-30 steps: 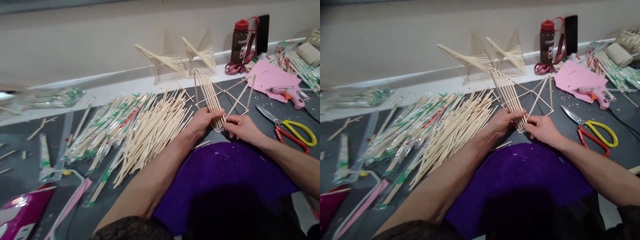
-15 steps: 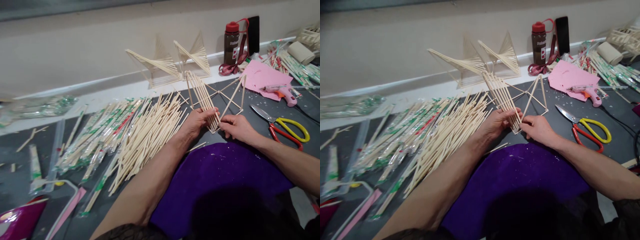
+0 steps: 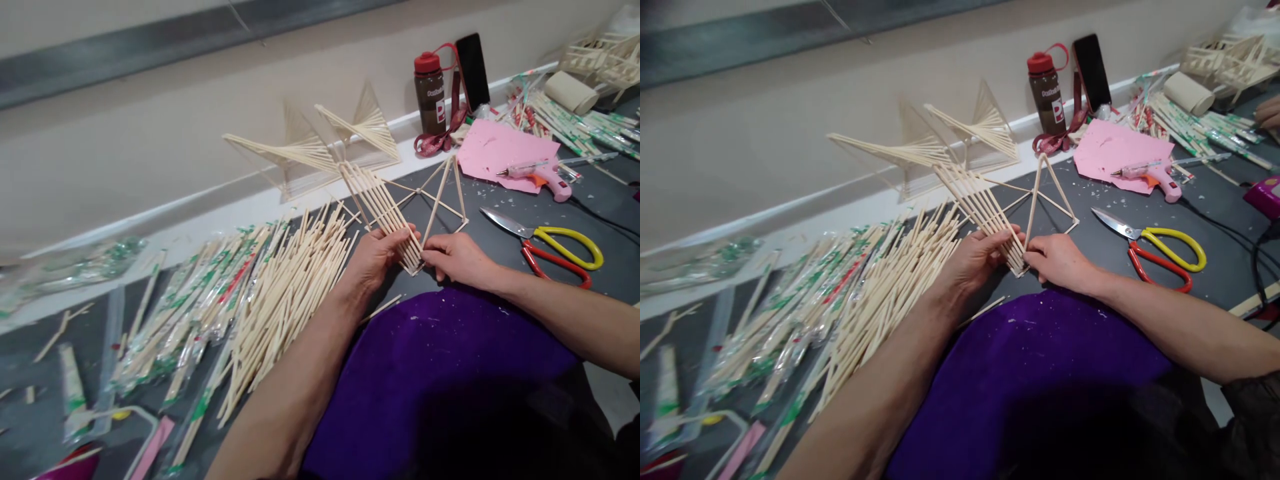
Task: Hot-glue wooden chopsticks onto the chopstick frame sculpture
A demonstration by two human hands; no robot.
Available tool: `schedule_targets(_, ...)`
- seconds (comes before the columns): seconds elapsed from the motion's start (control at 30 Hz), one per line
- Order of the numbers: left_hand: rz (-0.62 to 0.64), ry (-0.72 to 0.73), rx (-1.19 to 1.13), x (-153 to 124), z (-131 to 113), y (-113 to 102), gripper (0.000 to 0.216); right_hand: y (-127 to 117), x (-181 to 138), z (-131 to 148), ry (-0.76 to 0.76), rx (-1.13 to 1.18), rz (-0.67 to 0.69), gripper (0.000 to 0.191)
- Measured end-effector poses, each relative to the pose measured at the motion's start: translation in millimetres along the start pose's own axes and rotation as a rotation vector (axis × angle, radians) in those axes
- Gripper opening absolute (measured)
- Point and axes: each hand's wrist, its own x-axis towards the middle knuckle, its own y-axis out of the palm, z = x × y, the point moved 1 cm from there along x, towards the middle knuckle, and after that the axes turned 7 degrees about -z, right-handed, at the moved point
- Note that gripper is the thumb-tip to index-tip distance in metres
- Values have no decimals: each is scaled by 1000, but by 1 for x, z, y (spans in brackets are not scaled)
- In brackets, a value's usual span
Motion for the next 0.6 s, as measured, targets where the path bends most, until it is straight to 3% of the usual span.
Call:
schedule_targets(0.27,-14,30,61,2,-3,-1,26,-5,3,-3,-113,-148,-29,28)
schedule_targets(0.4,-29,109,95,4,-10,-7,26,-17,0,0,-218,-259,-139,28)
schedule_targets(0.6,-8,90,169,-5,-26,-20,18,-34,-9,9,-253,-124,-311,27)
